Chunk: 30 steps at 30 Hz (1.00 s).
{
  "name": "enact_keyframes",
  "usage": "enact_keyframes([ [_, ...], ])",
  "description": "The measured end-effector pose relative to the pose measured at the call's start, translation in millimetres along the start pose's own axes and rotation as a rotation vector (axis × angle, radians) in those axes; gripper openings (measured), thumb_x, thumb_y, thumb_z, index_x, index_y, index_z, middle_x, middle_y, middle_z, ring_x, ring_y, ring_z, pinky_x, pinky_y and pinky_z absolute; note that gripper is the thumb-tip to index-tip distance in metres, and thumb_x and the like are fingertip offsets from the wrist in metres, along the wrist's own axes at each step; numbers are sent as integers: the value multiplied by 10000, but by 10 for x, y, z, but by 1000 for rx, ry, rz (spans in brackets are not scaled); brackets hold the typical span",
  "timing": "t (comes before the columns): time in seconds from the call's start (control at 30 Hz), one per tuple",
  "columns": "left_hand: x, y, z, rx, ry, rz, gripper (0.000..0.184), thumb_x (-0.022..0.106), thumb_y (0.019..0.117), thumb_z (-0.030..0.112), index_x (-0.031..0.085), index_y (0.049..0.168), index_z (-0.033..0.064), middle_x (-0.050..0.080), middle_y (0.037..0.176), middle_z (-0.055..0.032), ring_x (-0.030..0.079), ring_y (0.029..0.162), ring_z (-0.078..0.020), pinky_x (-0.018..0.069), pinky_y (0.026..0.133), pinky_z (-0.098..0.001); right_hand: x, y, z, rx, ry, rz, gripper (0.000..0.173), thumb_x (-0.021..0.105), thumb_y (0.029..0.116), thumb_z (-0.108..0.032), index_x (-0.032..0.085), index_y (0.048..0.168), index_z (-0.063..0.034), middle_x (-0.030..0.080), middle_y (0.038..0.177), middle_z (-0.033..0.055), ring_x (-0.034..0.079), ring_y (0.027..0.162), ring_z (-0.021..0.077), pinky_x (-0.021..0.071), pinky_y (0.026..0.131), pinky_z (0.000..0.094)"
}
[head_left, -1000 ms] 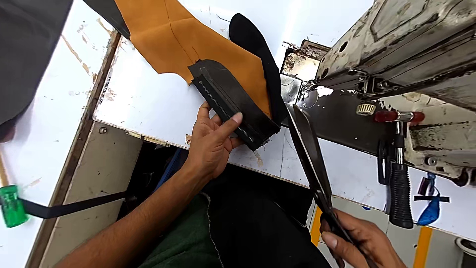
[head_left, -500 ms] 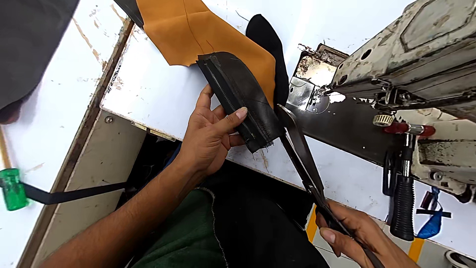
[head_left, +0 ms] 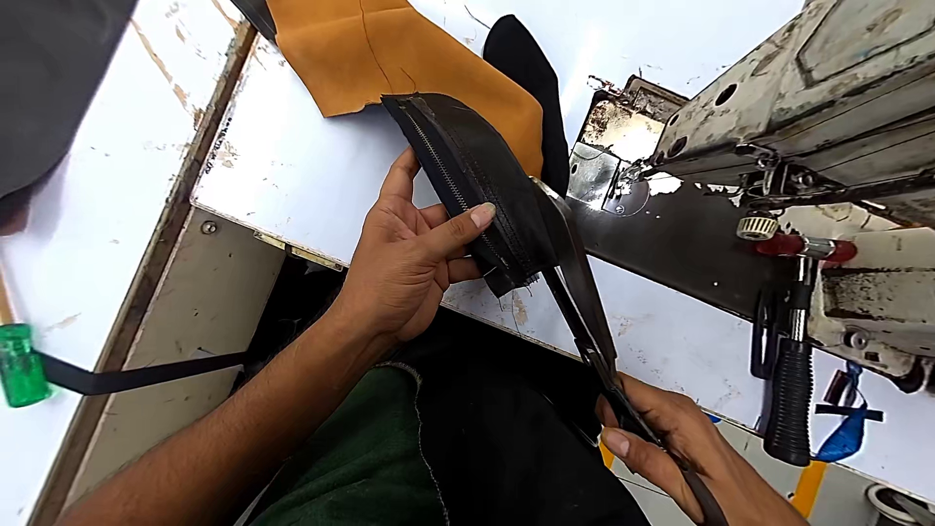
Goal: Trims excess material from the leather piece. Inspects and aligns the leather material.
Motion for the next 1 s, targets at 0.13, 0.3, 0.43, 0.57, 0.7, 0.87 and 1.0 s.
enact_keyframes([
  [0.13, 11, -1, 21, -13, -4, -5, 865, 621, 966, -83, 124, 1601, 230, 670, 1169, -241, 745, 964, -377, 645, 803, -520, 13, 18, 8, -16, -28, 29, 470, 492, 1017, -627, 600, 890, -188, 510, 658, -78, 483, 535, 19, 390, 453, 212],
  [0.3, 17, 4, 24, -14, 5, -9, 870, 617, 964, -89, 121, 1603, 231, 667, 1169, -235, 748, 952, -367, 650, 788, -501, 11, 14, 8, -41, -28, 40, 461, 497, 1026, -604, 607, 872, -183, 511, 647, -83, 490, 532, 13, 391, 453, 206],
  [0.43, 10, 3, 31, -16, 8, -10, 871, 618, 962, -94, 127, 1603, 234, 667, 1173, -240, 746, 961, -374, 648, 794, -514, 25, 13, 12, -29, 6, 7, 467, 491, 1022, -617, 614, 901, -183, 529, 683, -73, 507, 562, 22, 412, 475, 214],
  [0.57, 6, 1, 47, -9, 22, -16, 874, 619, 961, -95, 129, 1606, 233, 665, 1183, -241, 745, 964, -374, 649, 790, -509, 36, 29, -3, -51, 1, 15, 467, 486, 1030, -605, 612, 902, -173, 522, 677, -68, 499, 559, 18, 402, 474, 209],
  [0.7, 19, -33, 66, -5, 61, -30, 823, 600, 978, -83, 159, 1594, 238, 657, 1208, -221, 745, 973, -351, 648, 799, -488, 47, 12, -19, -78, -8, 43, 443, 510, 1040, -553, 608, 862, -160, 523, 648, -63, 509, 537, 21, 416, 460, 213],
  [0.87, 26, -48, 71, 2, 62, -33, 829, 595, 978, -91, 157, 1598, 242, 656, 1218, -220, 745, 975, -350, 648, 803, -480, 68, -11, -34, -98, 12, 68, 415, 546, 1043, -495, 593, 835, -138, 522, 624, -44, 513, 514, 25, 415, 439, 213],
  [1.0, 30, -55, 80, 14, 46, -40, 860, 608, 964, -102, 153, 1604, 250, 664, 1205, -222, 749, 962, -348, 652, 782, -469, 73, -29, -63, -95, -19, 81, 417, 567, 1041, -462, 582, 822, -108, 507, 613, -14, 492, 517, 40, 383, 451, 223],
])
Point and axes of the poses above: each hand's wrist, its own y-axis towards the middle knuckle, its own x-axis out of the palm, z = x × y, the point moved 6 cm from there along y, towards the middle knuckle
